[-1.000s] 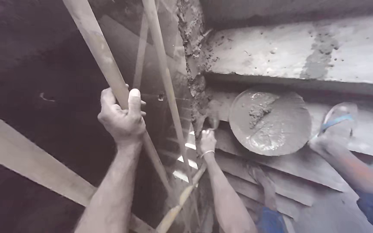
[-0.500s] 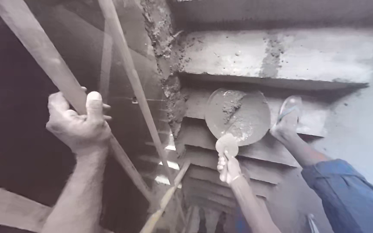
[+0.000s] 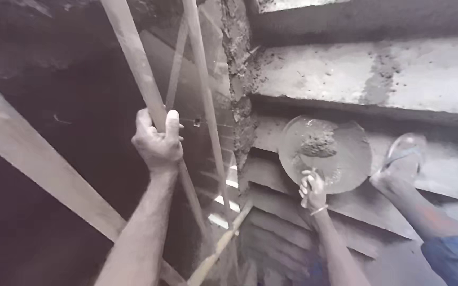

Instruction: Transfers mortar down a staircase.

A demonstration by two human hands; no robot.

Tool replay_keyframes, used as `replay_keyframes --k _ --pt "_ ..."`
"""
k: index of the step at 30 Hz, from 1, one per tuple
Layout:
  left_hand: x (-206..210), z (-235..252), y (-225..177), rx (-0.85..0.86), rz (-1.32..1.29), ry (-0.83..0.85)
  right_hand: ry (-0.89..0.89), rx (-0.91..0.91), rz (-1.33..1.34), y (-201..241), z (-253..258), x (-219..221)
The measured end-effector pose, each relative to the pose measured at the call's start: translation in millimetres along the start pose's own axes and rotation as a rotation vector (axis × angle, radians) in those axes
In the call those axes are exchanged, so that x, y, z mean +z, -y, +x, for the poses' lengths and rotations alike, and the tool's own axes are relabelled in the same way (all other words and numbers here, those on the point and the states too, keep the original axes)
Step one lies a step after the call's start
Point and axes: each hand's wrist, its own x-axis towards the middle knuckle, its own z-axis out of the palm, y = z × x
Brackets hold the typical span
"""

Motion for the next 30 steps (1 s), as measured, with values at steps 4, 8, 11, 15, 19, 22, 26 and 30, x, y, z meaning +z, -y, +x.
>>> replay_keyframes --k 4,8,11,15,19,22,26,30 --pt "0.4 -1.4 1.7 0.002 -0.002 -0.002 -0.141 -0.221 -0.244 21.4 -44.0 61.5" --pt "1.0 1.1 3.9 0.009 -0.006 -0.026 -0.407 -0.160 -0.733 -15.2 -39.5 153.4" --pt "2.2 -0.7 3.9 -0.007 -0.036 -0.028 -0.225 0.155 -0.745 -25.4 -19.6 233.3" --pt "0.0 -1.7 4.2 -0.019 -0.015 -0.019 0.151 0.275 -0.253 9.1 -31.1 252.3" --pt "2.8 -0.1 2.5 0.021 -0.011 -0.048 0.145 0.222 -0.630 19.8 23.4 179.1" --pt "4.6 -0.3 3.6 0.031 -0.048 -0.047 0.158 0.318 -1.045 21.4 74.5 144.1" --pt "4.3 -0.6 7.0 0.045 -0.045 -0.060 0.181 0.469 -0.354 -1.9 107.0 140.0" --pt "5.9 0.2 3.0 0.063 -0.048 -0.065 0.208 0.577 -0.503 -30.6 147.6 152.3"
